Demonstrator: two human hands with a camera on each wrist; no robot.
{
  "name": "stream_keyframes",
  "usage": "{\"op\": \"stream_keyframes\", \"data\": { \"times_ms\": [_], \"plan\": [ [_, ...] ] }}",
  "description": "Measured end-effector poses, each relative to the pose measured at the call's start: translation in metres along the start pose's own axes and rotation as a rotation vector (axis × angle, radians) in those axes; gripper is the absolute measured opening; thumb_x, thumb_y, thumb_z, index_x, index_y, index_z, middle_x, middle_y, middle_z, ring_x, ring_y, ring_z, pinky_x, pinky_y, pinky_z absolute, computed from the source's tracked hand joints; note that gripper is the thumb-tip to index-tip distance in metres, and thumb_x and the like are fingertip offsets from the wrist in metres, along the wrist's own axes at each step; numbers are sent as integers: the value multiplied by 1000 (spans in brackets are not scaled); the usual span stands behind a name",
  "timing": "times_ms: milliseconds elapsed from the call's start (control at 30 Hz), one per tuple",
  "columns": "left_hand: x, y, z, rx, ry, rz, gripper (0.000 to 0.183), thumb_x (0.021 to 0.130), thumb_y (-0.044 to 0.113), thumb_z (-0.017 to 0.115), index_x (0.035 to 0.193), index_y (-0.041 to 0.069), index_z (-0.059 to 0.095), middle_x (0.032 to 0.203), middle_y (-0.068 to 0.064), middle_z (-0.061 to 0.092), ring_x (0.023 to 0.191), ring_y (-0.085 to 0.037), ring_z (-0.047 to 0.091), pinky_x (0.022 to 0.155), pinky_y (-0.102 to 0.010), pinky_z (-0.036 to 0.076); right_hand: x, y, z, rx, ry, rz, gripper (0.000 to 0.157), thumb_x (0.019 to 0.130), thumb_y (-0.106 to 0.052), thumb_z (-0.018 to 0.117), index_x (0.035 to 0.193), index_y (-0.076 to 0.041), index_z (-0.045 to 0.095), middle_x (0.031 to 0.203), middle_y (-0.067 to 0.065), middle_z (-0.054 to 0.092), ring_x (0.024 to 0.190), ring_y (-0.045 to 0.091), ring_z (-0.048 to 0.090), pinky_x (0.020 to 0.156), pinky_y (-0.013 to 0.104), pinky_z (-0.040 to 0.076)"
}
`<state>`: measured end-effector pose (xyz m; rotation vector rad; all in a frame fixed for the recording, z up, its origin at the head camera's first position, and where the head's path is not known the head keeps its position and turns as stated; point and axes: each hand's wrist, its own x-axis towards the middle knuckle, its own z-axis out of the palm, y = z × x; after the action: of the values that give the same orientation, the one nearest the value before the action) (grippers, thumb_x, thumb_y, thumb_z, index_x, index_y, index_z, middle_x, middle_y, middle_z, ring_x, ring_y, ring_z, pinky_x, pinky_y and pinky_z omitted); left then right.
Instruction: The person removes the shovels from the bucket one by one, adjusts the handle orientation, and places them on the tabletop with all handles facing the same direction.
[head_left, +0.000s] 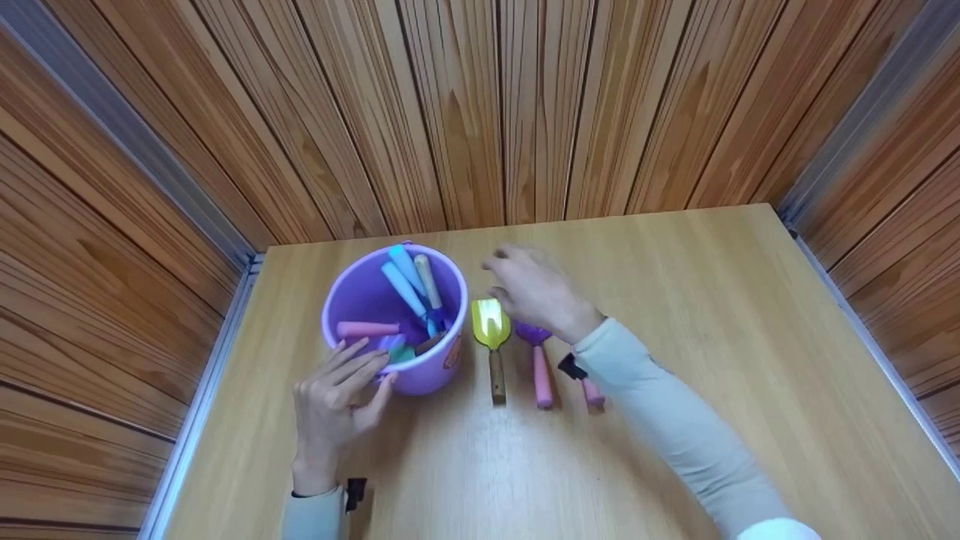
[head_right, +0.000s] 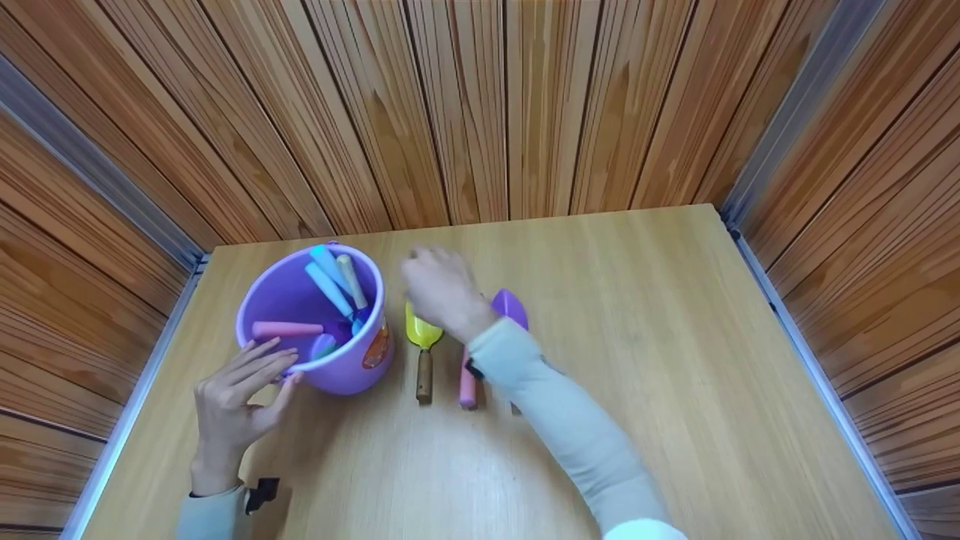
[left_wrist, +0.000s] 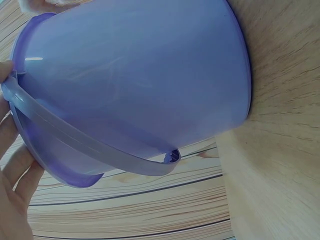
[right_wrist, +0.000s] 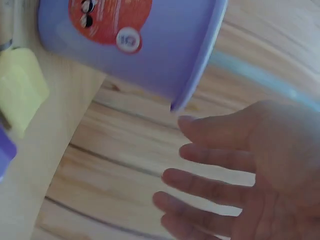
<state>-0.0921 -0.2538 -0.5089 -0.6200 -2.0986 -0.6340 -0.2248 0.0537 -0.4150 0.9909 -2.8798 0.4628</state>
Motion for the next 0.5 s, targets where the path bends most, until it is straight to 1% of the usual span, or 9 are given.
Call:
{"op": "stream_keyframes", "data": {
  "times_ms": [100,200,267,367,433,467,500],
  "plan": [
    [-1,0,0,-15,3,0,32,91,33,82,117,13,84,110,-6,83,109,-33,79,111,-42,56,15,-16,5,-47,1,-77,38,103,-25,72,138,-10,70,136,15,69,124,35,66,105,50,60],
    [-1,0,1,-21,7,3,33,91,33,83,117,13,84,110,-7,83,108,-32,79,108,-44,57,28,-27,15,-29,-11,-148,38,105,-25,70,140,-11,69,143,15,65,134,33,60,112,49,56],
    [-1,0,1,-18,7,4,33,90,31,84,117,13,84,110,-7,83,108,-32,79,106,-46,58,34,-32,22,5,-48,-195,39,105,-23,69,142,-9,67,149,15,60,140,32,55,118,47,52],
    [-1,0,1,-14,2,0,35,87,29,86,118,13,84,111,-6,83,109,-32,79,106,-47,58,43,-40,31,60,-111,-231,41,105,-20,69,145,-9,65,155,13,55,147,30,49,123,46,48],
    [-2,-1,1,-2,-3,-4,35,87,30,86,118,14,84,111,-6,83,110,-30,79,107,-45,57,49,-45,36,63,-140,-245,41,104,-18,71,144,-9,66,155,12,55,148,29,48,124,45,47],
    [-2,-1,1,-1,-5,-4,35,87,30,86,118,14,84,111,-6,83,111,-30,79,107,-45,57,52,-48,37,47,-149,-254,41,103,-19,72,144,-10,67,154,11,56,148,29,48,125,45,46],
    [-2,-1,0,2,-6,-6,34,88,31,85,118,14,84,112,-5,83,111,-29,79,107,-45,57,55,-51,38,7,-150,-273,40,103,-19,73,142,-11,68,152,10,58,147,28,49,126,44,45]
  ]
}}
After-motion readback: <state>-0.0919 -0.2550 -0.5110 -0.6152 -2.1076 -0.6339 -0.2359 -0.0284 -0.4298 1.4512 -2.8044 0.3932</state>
